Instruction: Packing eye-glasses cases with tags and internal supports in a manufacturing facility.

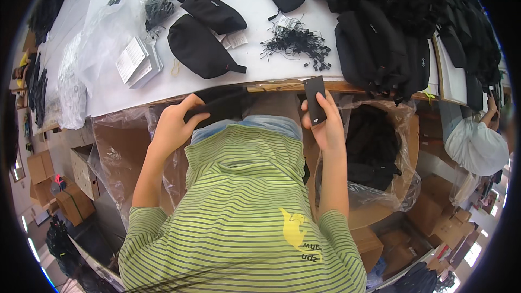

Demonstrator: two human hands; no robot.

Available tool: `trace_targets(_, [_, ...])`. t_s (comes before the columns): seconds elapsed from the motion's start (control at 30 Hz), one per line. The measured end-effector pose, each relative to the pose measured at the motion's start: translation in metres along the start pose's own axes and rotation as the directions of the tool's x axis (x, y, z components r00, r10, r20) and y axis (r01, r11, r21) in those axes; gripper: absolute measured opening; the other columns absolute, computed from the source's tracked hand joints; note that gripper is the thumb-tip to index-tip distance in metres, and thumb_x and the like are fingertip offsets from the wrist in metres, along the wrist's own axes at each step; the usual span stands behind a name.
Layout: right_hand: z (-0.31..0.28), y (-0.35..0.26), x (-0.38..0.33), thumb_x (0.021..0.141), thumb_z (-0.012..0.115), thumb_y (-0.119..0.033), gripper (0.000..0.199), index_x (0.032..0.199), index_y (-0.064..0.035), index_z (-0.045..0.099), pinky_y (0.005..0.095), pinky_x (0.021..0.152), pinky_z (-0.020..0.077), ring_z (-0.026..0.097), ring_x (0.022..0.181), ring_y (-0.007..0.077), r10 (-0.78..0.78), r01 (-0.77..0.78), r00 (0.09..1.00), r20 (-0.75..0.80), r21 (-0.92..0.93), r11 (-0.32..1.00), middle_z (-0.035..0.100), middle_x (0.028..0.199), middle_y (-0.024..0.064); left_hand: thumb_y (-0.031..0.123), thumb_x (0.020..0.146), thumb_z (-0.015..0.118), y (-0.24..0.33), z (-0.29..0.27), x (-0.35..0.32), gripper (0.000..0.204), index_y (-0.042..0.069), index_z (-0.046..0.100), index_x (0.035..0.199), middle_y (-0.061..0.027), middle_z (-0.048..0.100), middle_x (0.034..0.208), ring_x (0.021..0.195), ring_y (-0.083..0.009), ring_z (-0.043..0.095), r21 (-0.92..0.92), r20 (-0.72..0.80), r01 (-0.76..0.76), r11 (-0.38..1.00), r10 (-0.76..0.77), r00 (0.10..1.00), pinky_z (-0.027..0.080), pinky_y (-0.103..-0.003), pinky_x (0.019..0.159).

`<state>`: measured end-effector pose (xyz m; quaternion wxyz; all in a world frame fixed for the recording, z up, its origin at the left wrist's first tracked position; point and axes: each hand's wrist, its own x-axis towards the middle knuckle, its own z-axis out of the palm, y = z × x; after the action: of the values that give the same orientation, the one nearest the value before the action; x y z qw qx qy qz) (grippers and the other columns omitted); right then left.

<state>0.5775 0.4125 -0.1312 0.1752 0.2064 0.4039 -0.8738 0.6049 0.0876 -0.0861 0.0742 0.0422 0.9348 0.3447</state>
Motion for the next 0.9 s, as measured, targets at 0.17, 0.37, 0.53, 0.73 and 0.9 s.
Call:
trace_targets(0.17, [-0.005, -0.034, 0.005, 0.085, 0.067, -0.01, 0.031, 0.113, -0.0013, 0.055, 0.0231, 0.051, 0.0429, 0.055, 0.058, 0.0118, -0.05, 0.097, 0.988, 0.148, -0.336, 0.937, 0.061, 0.073, 0.0085, 0.018, 0.082, 0.069, -0.001, -0.002, 0.001, 0.026, 0.003, 0.056, 0.099, -0.0171, 0.065, 0.082, 0.075, -0.037, 0.061, -0.05, 0.14, 0.044, 0.998, -0.037, 0.989, 0.047, -0.038, 0.067])
trace_targets(0.37, [-0.009, -0.005, 0.059, 0.086, 0.071, -0.022, 0.016, 0.081, -0.0094, 0.062, 0.0201, 0.055, 0.0397, 0.051, 0.058, 0.0084, -0.144, 0.184, 0.982, -0.121, 0.476, 0.86, 0.059, 0.067, 0.0001, 0.019, 0.081, 0.071, 0.015, 0.003, -0.002, 0.027, 0.003, 0.057, 0.098, -0.0182, 0.061, 0.077, 0.068, -0.0361, 0.059, -0.178, 0.284, -0.072, 0.981, 0.121, 0.951, 0.046, -0.037, 0.061])
trace_targets(0.53, [0.046, 0.044, 0.061, 0.091, 0.063, -0.038, 0.029, 0.075, -0.0151, 0.057, 0.0226, 0.045, 0.0288, 0.037, 0.046, 0.0074, 0.124, -0.089, 0.99, -0.061, 0.399, 0.913, 0.046, 0.055, -0.0043, 0.022, 0.082, 0.071, 0.027, 0.007, -0.001, 0.026, 0.004, 0.057, 0.095, -0.016, 0.061, 0.072, 0.065, -0.0347, 0.059, -0.106, 0.321, -0.172, 0.979, 0.198, 0.926, 0.046, -0.037, 0.059])
trace_targets(0.73, [0.048, 0.039, 0.073, 0.092, 0.064, -0.031, 0.035, 0.064, -0.0161, 0.048, 0.0235, 0.04, 0.0153, 0.024, 0.041, 0.002, -0.381, 0.363, 0.876, -0.294, -0.116, 0.924, 0.031, 0.05, -0.0096, 0.021, 0.08, 0.072, 0.029, 0.001, -0.001, 0.026, 0.004, 0.059, 0.095, -0.0153, 0.061, 0.072, 0.066, -0.0343, 0.059, -0.084, 0.334, -0.192, 0.978, 0.21, 0.919, 0.046, -0.038, 0.06])
trace_targets(0.9, [0.037, -0.002, 0.061, 0.09, 0.068, -0.017, 0.01, 0.083, -0.0104, 0.066, 0.0178, 0.048, 0.0215, 0.033, 0.053, -0.0025, -0.67, 0.575, 0.735, -0.1, -0.432, 0.695, 0.054, 0.066, -0.0103, 0.018, 0.076, 0.073, 0.023, -0.005, 0.002, 0.025, 0.004, 0.063, 0.094, -0.0118, 0.061, 0.079, 0.075, -0.0315, 0.059, -0.002, 0.224, -0.279, 0.96, 0.273, 0.936, 0.047, -0.037, 0.065])
